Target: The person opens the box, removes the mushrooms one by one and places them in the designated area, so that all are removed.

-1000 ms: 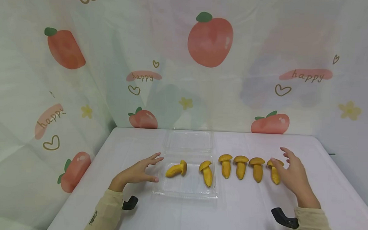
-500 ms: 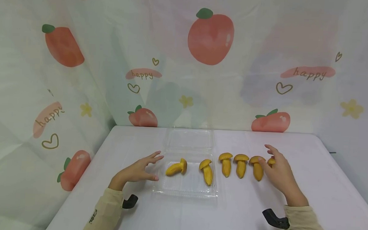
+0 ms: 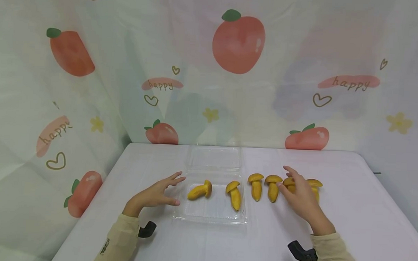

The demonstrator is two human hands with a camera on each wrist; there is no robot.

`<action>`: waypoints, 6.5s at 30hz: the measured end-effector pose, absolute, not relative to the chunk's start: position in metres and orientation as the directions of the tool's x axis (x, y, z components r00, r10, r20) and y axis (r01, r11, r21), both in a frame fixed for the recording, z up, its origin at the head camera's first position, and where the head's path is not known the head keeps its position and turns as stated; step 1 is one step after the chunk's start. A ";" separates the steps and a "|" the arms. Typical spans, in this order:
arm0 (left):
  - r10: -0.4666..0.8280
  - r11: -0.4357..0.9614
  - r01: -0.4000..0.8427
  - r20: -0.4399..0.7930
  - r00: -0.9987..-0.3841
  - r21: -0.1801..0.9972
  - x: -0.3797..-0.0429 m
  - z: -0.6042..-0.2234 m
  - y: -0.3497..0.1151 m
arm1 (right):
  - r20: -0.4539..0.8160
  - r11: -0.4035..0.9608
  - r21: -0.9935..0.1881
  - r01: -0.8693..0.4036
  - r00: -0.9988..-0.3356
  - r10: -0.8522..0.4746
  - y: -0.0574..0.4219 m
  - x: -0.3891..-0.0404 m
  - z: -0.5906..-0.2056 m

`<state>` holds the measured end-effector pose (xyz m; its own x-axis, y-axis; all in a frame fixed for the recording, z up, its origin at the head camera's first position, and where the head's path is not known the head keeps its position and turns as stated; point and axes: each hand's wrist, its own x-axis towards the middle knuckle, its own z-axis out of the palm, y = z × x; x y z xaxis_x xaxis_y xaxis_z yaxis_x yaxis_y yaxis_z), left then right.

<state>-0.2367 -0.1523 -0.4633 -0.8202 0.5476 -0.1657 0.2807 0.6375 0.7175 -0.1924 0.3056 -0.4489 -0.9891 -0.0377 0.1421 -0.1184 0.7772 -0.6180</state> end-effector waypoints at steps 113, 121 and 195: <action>0.543 0.646 0.284 -0.165 -0.824 0.708 -0.235 -0.461 -0.150 | 0.108 0.925 -0.194 -0.327 -0.944 -0.311 0.179 -0.202 -0.464; 0.540 0.649 0.290 -0.158 -0.827 0.704 -0.237 -0.462 -0.151 | 0.096 0.887 -0.357 -0.293 -0.956 -0.277 0.187 -0.210 -0.459; 0.562 0.640 0.319 -0.142 -0.815 0.699 -0.238 -0.467 -0.151 | 0.334 0.313 -0.841 -0.441 -0.879 -0.340 0.227 -0.197 -0.442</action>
